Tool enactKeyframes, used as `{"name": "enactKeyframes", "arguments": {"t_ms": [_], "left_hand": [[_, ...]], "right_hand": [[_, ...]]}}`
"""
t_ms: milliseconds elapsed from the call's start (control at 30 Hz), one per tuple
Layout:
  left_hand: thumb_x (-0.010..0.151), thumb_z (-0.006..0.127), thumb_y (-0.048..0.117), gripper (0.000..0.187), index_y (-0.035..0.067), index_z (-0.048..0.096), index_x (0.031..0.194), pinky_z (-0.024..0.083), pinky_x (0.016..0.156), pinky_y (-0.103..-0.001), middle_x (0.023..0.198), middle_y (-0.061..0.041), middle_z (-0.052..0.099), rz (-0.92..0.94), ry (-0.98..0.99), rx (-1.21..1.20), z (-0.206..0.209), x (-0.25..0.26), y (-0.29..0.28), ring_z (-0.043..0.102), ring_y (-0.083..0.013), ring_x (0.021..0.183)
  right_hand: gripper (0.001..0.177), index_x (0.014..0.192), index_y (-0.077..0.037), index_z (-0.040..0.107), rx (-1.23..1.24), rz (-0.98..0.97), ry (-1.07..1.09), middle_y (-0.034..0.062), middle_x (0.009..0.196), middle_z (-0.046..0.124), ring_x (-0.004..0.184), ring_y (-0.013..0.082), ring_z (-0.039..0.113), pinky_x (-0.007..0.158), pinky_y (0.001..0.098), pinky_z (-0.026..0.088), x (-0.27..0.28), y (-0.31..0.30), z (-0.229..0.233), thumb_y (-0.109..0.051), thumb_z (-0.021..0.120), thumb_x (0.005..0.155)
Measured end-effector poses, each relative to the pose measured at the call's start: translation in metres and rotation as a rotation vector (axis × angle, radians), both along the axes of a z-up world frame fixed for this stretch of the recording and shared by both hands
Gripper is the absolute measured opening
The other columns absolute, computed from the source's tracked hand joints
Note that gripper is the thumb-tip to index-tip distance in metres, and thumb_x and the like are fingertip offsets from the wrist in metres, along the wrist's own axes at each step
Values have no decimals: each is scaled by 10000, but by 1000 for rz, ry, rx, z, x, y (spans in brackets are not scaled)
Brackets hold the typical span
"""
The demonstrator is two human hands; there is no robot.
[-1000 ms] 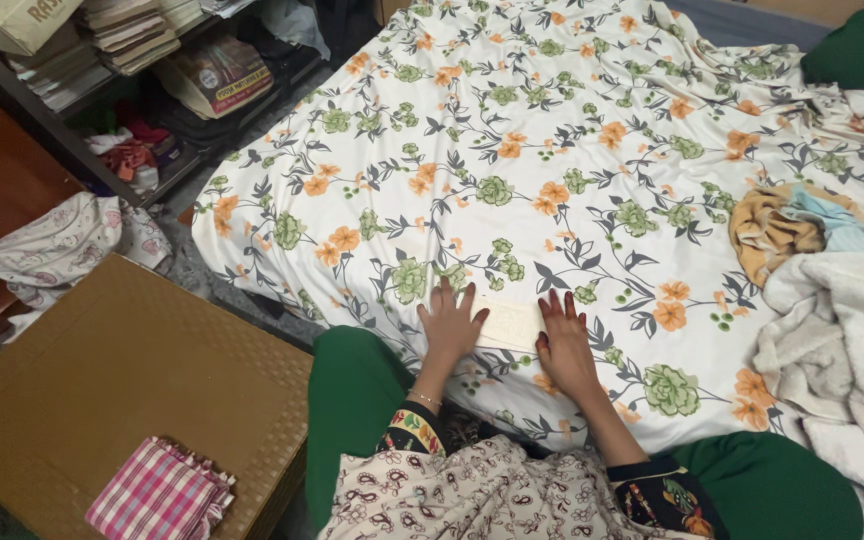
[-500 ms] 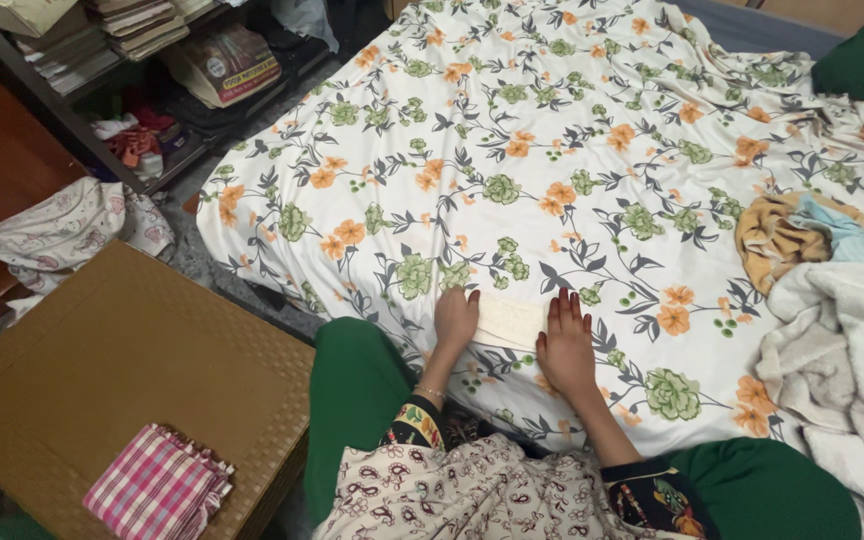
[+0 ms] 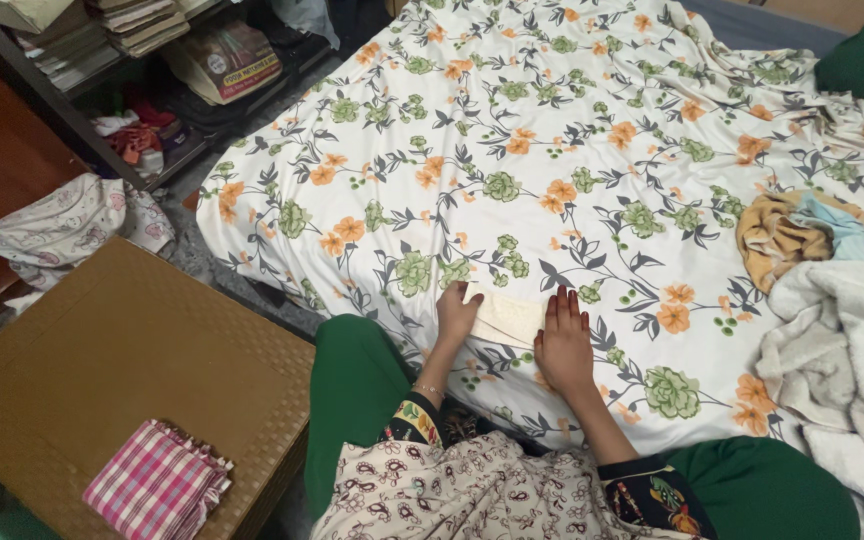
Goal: The person folds a pink and white checkered towel and a white towel on a floral bedsheet, then places them on a nearby brown mat. The person then picks up a larger white blanket and begins to fold it.
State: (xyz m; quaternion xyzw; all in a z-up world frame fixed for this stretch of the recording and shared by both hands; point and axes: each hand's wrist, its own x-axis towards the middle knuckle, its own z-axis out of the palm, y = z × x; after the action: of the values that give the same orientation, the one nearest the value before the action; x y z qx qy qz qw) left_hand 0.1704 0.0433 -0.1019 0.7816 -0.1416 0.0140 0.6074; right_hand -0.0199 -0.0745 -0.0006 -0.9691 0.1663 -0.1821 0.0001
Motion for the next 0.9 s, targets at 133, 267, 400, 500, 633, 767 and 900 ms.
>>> {"name": "enactKeyframes", "arguments": {"t_ms": [133,267,400,500,633,767,900], "left_hand": [[775,796,78,478,-18,579,1190,540,849,-403,1006,-219,732,53,109,-68,0,-7,-1,713,-360,960],[846,697,-45,351,-14,640,1191,573,979,-372,1145,-198,767,-52,-248,-246,-18,-6,-7,757,-298,1125],[789,706,-75,476,-60,612,1255,548,967,-346,1193,-193,717,-203,6,-526,-39,19,-10,695,-255,1113],[758,703,-44,503,-49,589,1248,595,738,-334,1083,-161,722,-192,276,-408,-49,37,1,703,-222,893],[807,599,8,420,-45,617,1224,580,589,-330,982,-137,749,-214,415,-329,-36,41,19,713,-208,739],[870,631,89,255,-82,718,1037,591,523,-330,817,-128,709,-144,647,-257,0,24,31,705,-214,611],[906,737,261,321,-59,731,929,549,506,-327,768,-128,714,-95,533,-72,34,10,35,680,-196,588]], "right_hand": [[678,1467,84,425,-2,-2,3,242,1619,309,1504,379,303,1163,560,332,0,-2,-1,-193,588,870],[687,1465,90,418,-9,8,-7,253,1609,309,1504,396,297,1168,566,324,0,-1,-5,-193,595,864],[689,1456,103,417,1,15,3,263,1610,303,1499,409,294,1166,572,323,1,-3,-7,-200,609,867],[676,1460,97,424,-26,14,-8,253,1618,308,1509,401,296,1166,574,326,-1,-3,-9,-195,610,879],[682,1461,102,427,4,15,1,257,1622,308,1505,407,301,1167,573,329,-1,-3,-6,-192,614,875],[674,1458,112,430,23,27,-7,271,1613,315,1498,418,307,1165,579,333,-3,-1,-1,-180,616,880],[674,1445,121,439,13,44,-29,288,1601,328,1497,431,313,1156,585,345,-5,0,2,-178,628,872]]}}
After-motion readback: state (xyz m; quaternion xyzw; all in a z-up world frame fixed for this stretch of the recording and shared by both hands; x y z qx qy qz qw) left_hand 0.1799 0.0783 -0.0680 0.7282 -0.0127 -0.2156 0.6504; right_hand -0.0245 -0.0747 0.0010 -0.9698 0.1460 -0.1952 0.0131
